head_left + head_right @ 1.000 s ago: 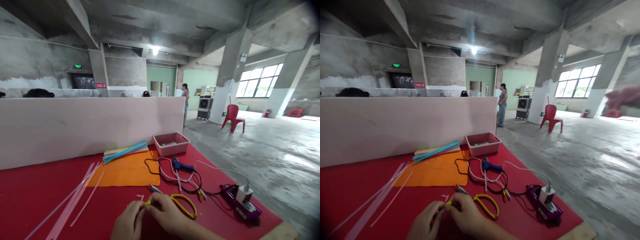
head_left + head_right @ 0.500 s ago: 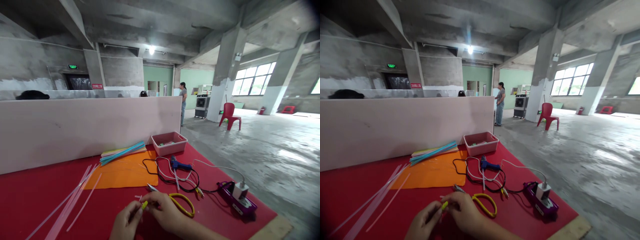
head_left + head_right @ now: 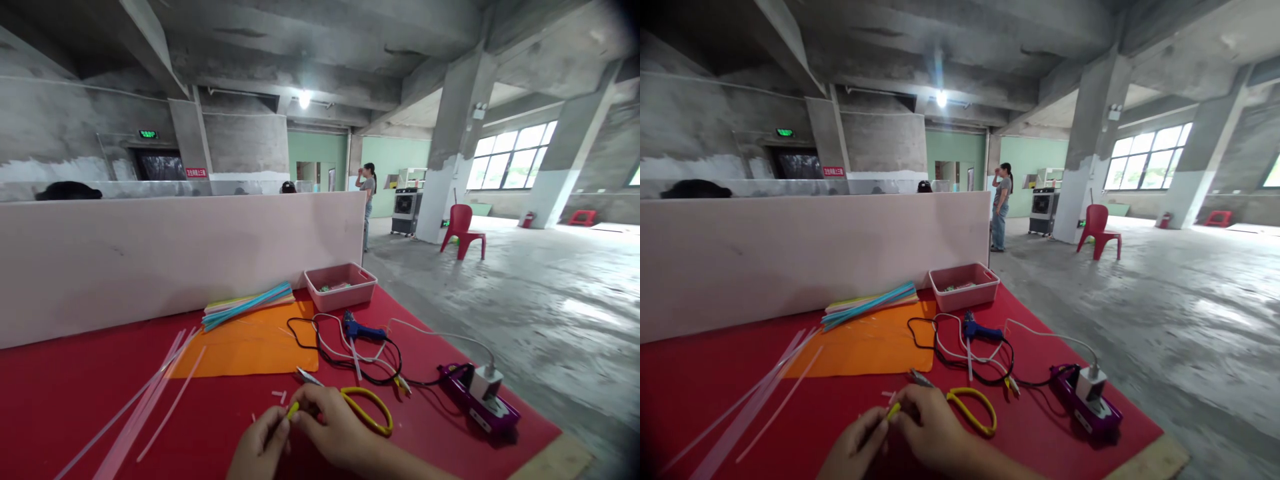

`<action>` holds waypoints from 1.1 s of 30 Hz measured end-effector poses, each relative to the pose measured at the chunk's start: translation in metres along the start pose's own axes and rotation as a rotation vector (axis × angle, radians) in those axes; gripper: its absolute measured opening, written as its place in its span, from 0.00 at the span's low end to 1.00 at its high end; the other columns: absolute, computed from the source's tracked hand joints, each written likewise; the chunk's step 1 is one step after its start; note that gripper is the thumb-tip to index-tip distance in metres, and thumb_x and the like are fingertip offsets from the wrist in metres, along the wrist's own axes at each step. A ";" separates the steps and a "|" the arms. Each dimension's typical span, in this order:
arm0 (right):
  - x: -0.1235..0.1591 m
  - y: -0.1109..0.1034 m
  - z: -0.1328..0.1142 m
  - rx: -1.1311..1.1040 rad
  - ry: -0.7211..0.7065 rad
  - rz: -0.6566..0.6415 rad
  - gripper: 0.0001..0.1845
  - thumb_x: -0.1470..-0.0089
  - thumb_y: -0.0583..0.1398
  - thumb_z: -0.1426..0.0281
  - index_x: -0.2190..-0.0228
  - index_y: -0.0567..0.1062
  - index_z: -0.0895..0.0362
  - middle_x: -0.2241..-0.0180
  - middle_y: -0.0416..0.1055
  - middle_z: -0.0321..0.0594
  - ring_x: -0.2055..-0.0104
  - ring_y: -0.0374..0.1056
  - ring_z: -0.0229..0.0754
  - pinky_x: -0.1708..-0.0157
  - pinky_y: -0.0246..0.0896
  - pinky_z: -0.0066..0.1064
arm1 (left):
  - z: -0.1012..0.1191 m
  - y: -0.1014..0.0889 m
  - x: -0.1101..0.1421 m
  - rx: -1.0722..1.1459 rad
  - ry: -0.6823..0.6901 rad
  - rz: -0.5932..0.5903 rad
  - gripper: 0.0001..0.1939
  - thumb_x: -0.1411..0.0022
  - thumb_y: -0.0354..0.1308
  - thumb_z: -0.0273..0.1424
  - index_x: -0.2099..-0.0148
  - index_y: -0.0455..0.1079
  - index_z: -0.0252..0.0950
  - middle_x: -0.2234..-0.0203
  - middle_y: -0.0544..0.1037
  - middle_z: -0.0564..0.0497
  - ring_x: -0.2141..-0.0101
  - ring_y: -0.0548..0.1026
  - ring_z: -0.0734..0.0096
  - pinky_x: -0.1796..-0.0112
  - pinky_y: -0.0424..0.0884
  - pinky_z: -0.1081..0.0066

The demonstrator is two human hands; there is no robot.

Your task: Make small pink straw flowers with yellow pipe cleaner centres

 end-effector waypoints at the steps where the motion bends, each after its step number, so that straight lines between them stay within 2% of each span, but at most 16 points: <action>1: 0.000 0.000 0.001 0.018 0.006 0.012 0.04 0.50 0.59 0.74 0.71 0.75 0.59 0.78 0.67 0.32 0.74 0.59 0.34 0.74 0.51 0.24 | 0.009 -0.002 0.002 -0.129 0.101 0.024 0.21 0.36 0.49 0.49 0.66 0.69 0.36 0.77 0.73 0.50 0.75 0.71 0.70 0.72 0.66 0.73; 3: 0.001 0.000 0.003 0.042 0.009 0.024 0.04 0.49 0.59 0.73 0.72 0.74 0.59 0.78 0.66 0.32 0.74 0.59 0.34 0.74 0.50 0.25 | 0.022 0.000 0.006 -0.354 0.264 0.021 0.18 0.32 0.45 0.42 0.64 0.70 0.37 0.70 0.78 0.46 0.68 0.75 0.67 0.65 0.69 0.71; 5: 0.001 0.000 0.002 0.048 0.002 0.024 0.04 0.49 0.59 0.73 0.71 0.74 0.58 0.77 0.67 0.32 0.74 0.60 0.34 0.74 0.50 0.25 | 0.026 0.003 0.008 -0.519 0.336 0.013 0.17 0.30 0.41 0.37 0.63 0.70 0.38 0.68 0.79 0.46 0.67 0.77 0.66 0.64 0.70 0.71; 7: 0.002 0.001 0.001 0.041 -0.009 0.019 0.04 0.48 0.59 0.72 0.71 0.75 0.58 0.77 0.68 0.32 0.74 0.60 0.34 0.74 0.51 0.25 | 0.027 0.000 0.009 -0.640 0.341 0.081 0.18 0.30 0.37 0.33 0.64 0.68 0.39 0.71 0.78 0.47 0.70 0.77 0.67 0.68 0.68 0.72; 9: 0.001 0.000 0.001 0.028 -0.015 0.020 0.05 0.47 0.59 0.71 0.68 0.75 0.58 0.78 0.68 0.32 0.74 0.61 0.34 0.73 0.52 0.25 | 0.028 -0.004 0.011 -0.737 0.279 0.152 0.18 0.30 0.36 0.32 0.67 0.64 0.39 0.75 0.76 0.49 0.76 0.74 0.68 0.75 0.63 0.73; 11: 0.001 -0.001 0.000 0.017 -0.021 0.032 0.07 0.45 0.58 0.68 0.66 0.75 0.58 0.78 0.67 0.32 0.75 0.61 0.35 0.73 0.52 0.26 | 0.032 -0.006 0.012 -0.759 0.224 0.178 0.16 0.29 0.37 0.33 0.66 0.63 0.39 0.75 0.75 0.50 0.76 0.74 0.69 0.75 0.62 0.73; 15: 0.003 -0.002 -0.006 -0.001 -0.081 0.011 0.11 0.41 0.55 0.64 0.69 0.74 0.57 0.77 0.67 0.33 0.74 0.60 0.35 0.72 0.54 0.26 | 0.042 -0.009 0.012 -0.680 0.162 0.158 0.15 0.30 0.37 0.35 0.67 0.59 0.40 0.74 0.73 0.50 0.74 0.72 0.66 0.72 0.60 0.70; 21: 0.009 0.000 -0.017 0.058 -0.219 -0.035 0.11 0.41 0.57 0.65 0.71 0.74 0.57 0.75 0.70 0.35 0.72 0.63 0.35 0.69 0.58 0.25 | 0.040 -0.012 0.008 -0.264 0.110 0.171 0.14 0.35 0.45 0.41 0.70 0.59 0.39 0.77 0.68 0.52 0.74 0.65 0.67 0.71 0.56 0.69; 25: 0.009 -0.001 -0.017 0.097 -0.265 -0.034 0.09 0.41 0.56 0.68 0.70 0.74 0.56 0.71 0.73 0.37 0.69 0.66 0.36 0.65 0.60 0.25 | 0.035 -0.009 0.006 -0.129 0.045 0.153 0.17 0.36 0.45 0.46 0.70 0.59 0.39 0.78 0.64 0.54 0.75 0.63 0.70 0.72 0.58 0.71; 27: 0.007 -0.002 -0.016 0.112 -0.267 -0.022 0.09 0.40 0.55 0.69 0.70 0.74 0.56 0.71 0.74 0.37 0.68 0.67 0.37 0.65 0.60 0.26 | 0.033 -0.005 0.005 -0.055 -0.008 0.118 0.19 0.36 0.43 0.49 0.69 0.57 0.40 0.81 0.60 0.58 0.80 0.59 0.74 0.77 0.57 0.73; 30: 0.004 -0.003 -0.013 0.135 -0.259 -0.006 0.10 0.40 0.54 0.69 0.71 0.73 0.57 0.72 0.73 0.37 0.69 0.66 0.37 0.66 0.61 0.26 | 0.029 0.002 0.004 0.031 -0.083 0.030 0.20 0.36 0.37 0.51 0.69 0.52 0.41 0.84 0.50 0.63 0.85 0.46 0.78 0.83 0.49 0.76; 33: 0.002 -0.004 -0.010 0.159 -0.248 0.002 0.10 0.41 0.54 0.72 0.71 0.73 0.57 0.73 0.73 0.37 0.70 0.67 0.38 0.67 0.61 0.27 | 0.031 0.007 0.004 0.044 -0.102 -0.058 0.19 0.36 0.34 0.50 0.70 0.49 0.42 0.84 0.47 0.64 0.86 0.43 0.78 0.85 0.47 0.76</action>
Point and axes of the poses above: each hand's wrist, its own x-axis away from the middle knuckle, its own y-axis out of the palm, z = x × y, the point moved 7 cm from there along -x, towards the middle knuckle
